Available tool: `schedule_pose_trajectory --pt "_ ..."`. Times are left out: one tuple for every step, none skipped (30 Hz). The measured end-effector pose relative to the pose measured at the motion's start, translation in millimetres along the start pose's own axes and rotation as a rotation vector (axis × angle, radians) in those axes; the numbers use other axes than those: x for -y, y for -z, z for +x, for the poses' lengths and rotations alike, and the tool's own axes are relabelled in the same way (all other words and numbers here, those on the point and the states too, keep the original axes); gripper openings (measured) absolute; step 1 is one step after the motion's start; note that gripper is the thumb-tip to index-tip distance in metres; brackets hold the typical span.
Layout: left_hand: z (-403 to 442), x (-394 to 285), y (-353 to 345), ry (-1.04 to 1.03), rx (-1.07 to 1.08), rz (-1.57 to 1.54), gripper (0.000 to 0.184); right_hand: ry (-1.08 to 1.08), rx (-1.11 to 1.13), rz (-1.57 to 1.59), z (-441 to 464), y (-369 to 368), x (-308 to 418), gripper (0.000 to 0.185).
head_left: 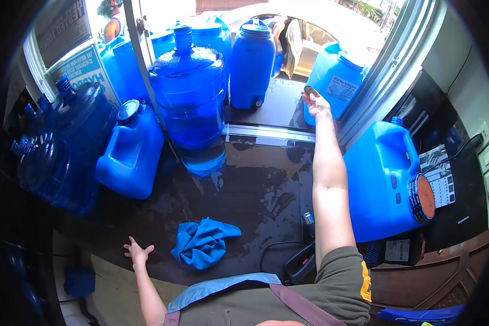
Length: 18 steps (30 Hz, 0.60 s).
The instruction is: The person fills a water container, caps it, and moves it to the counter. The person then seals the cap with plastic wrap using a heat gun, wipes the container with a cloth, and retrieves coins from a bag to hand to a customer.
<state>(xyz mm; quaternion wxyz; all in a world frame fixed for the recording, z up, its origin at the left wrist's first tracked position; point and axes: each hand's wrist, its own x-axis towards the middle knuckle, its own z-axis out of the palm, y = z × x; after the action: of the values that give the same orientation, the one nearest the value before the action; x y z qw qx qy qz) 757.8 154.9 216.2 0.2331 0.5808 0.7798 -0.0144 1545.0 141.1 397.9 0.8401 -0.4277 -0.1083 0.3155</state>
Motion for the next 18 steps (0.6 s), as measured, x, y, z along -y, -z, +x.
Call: schedule_pose_trajectory --pt "7.3 3.4 -5.2 -0.004 -0.009 0.012 0.118 -0.011 -0.010 -0.002 -0.2 -0.9 -2.5 0.024" --pt "9.7 10.5 -8.9 -0.001 -0.018 0.023 0.118 0.004 0.053 -0.005 2.8 4.9 -7.8 0.025" --pt "4.6 10.9 -6.6 -0.009 -0.010 0.033 0.118 0.011 0.124 -0.007 17.1 23.7 -15.8 0.026" --pt "-1.5 2.4 -1.3 -0.006 -0.007 0.034 0.118 0.013 0.210 -0.007 32.8 31.1 -19.9 0.027" --pt "-9.1 -4.8 5.8 0.013 -0.015 0.021 0.118 -0.004 0.239 0.026 36.6 33.6 -23.4 0.026" --pt "-18.8 -12.5 12.7 0.040 -0.007 0.014 0.118 -0.025 0.193 0.042 43.7 37.5 -28.8 0.026" --pt "-21.7 -15.7 14.4 0.073 0.011 -0.002 0.118 -0.025 0.153 0.047 54.5 45.0 -34.7 0.024" --pt "-20.8 -15.2 12.9 0.086 0.012 0.000 0.117 -0.019 0.080 0.106 61.4 47.2 -40.0 0.023" --pt "-20.3 -16.3 13.2 0.104 0.024 -0.016 0.116 -0.050 -0.005 0.085 59.6 47.3 -38.4 0.022" --pt "-21.0 -16.5 13.8 0.112 0.046 -0.020 0.116 -0.097 -0.100 0.092 50.4 42.6 -34.8 0.021" --pt "-23.0 -16.1 14.6 0.120 0.050 -0.030 0.116 -0.060 -0.164 0.106 41.1 37.3 -36.4 0.021" --pt "-23.8 -17.5 15.6 0.122 0.058 -0.039 0.116 -0.084 -0.135 0.113 37.4 38.3 -36.7 0.022" --pt "-23.2 -18.0 16.1 0.115 0.068 -0.047 0.116 -0.090 -0.167 0.111 37.1 36.0 -39.6 0.022" --pt "-22.8 -16.3 15.5 0.118 0.068 -0.046 0.115 -0.093 -0.204 0.109 35.9 36.6 -40.4 0.022" --pt "-22.2 -15.9 14.6 0.116 0.070 -0.044 0.115 -0.107 -0.216 0.117 32.4 35.3 -41.1 0.021" --pt "-21.8 -16.2 14.2 0.112 0.073 -0.040 0.115 -0.119 -0.229 0.125 30.0 33.0 -41.8 0.020" --pt "-22.0 -16.8 14.4 0.111 0.073 -0.040 0.115 -0.131 -0.242 0.133 27.5 30.7 -42.0 0.019" --pt "-22.6 -17.0 14.8 0.111 0.073 -0.039 0.115 -0.133 -0.239 0.132 26.7 30.7 -42.0 0.019"
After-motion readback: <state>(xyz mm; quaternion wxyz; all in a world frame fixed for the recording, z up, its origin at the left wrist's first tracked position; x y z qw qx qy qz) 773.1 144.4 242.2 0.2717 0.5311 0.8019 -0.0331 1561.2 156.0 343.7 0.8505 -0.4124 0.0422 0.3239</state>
